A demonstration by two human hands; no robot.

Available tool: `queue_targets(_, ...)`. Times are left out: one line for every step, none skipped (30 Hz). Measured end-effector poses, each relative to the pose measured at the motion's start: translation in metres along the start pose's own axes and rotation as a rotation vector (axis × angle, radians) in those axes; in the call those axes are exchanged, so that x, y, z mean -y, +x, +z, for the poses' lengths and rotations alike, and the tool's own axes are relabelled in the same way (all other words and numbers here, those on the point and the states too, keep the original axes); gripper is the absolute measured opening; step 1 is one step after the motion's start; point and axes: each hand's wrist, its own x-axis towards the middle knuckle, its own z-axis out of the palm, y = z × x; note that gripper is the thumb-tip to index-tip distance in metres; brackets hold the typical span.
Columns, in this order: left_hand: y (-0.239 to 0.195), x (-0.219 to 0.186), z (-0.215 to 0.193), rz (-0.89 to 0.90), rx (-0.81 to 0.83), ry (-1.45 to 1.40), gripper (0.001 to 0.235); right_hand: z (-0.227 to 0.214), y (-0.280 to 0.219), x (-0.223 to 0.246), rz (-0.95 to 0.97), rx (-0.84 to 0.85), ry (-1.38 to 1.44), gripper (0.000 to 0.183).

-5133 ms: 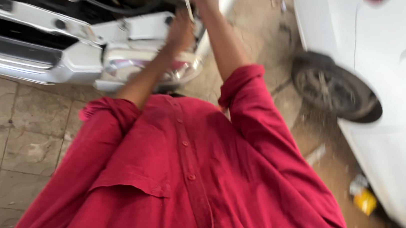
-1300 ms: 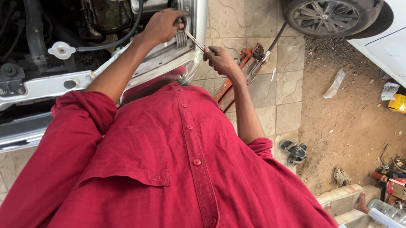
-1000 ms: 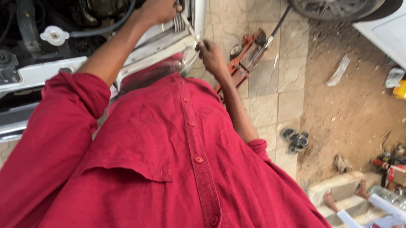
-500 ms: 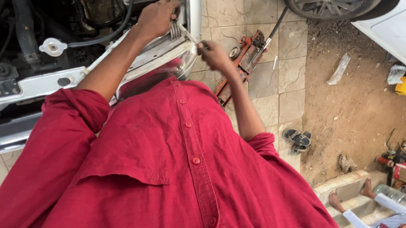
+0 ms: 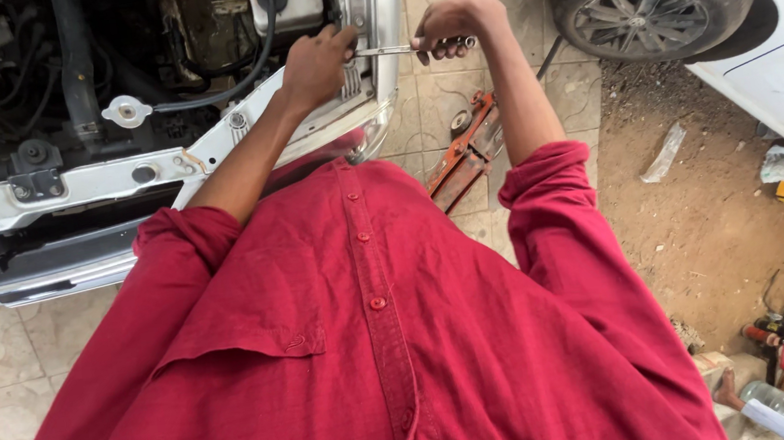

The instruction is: The person uses a wrench to tighten bolts on the front bumper of a white car with the hood open. The person works on the headlight area and the lower bumper section, repeatedly adjusting the tool to secure the fasteners.

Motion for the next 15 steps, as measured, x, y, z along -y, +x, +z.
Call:
queue_targets(0.0,-0.002,0.002,0.01,-0.012,-0.006,0.027,0.002,0.002,-0.004,-0.013,-0.013,0.006,0.033)
queue_targets(0.001,-0.003,0.001,0.016,-0.027,-0.008,0.03,0.005,0.006,-0.007,-0.031,-0.027,0.008,0.036)
queue_targets(0.002,-0.003,-0.001,0.023,-0.042,-0.01,0.033,0.006,0.009,-0.01,-0.048,-0.041,0.011,0.038)
queue_targets(0.001,-0.003,-0.002,0.017,-0.033,-0.02,0.033,0.013,0.011,-0.016,-0.065,-0.082,0.045,0.037)
queue_targets(0.001,-0.003,-0.003,0.011,-0.025,-0.03,0.033,0.023,0.012,-0.024,-0.082,-0.122,0.079,0.036)
queue_targets(-0.001,-0.003,-0.004,0.005,-0.012,-0.039,0.033,0.035,0.014,-0.032,-0.099,-0.159,0.117,0.034)
queue_targets(-0.001,-0.002,-0.005,-0.01,0.024,-0.045,0.032,0.048,0.016,-0.038,-0.121,-0.204,0.147,0.037)
queue_targets(0.003,-0.001,-0.006,-0.023,0.061,-0.051,0.032,0.063,0.019,-0.045,-0.141,-0.249,0.178,0.04)
queue_targets(0.006,0.001,-0.006,-0.036,0.098,-0.058,0.032,0.077,0.021,-0.05,-0.161,-0.294,0.21,0.043)
queue_targets(0.009,0.003,-0.006,-0.017,0.11,-0.058,0.036,0.092,0.022,-0.054,-0.233,-0.365,0.239,0.045)
queue_targets(0.011,0.005,-0.005,0.002,0.123,-0.058,0.04,0.107,0.022,-0.055,-0.304,-0.435,0.269,0.046)
queue_targets(0.012,0.009,-0.004,0.019,0.139,-0.055,0.044,0.12,0.021,-0.054,-0.379,-0.503,0.302,0.048)
queue_targets(0.014,0.012,-0.003,0.029,0.134,-0.053,0.046,0.126,0.018,-0.052,-0.323,-0.568,0.243,0.048)
queue_targets(0.017,0.014,-0.001,0.043,0.135,-0.052,0.048,0.131,0.013,-0.05,-0.262,-0.633,0.189,0.048)
queue_targets(0.015,0.015,0.003,0.057,0.136,-0.052,0.05,0.137,0.008,-0.046,-0.201,-0.695,0.134,0.048)
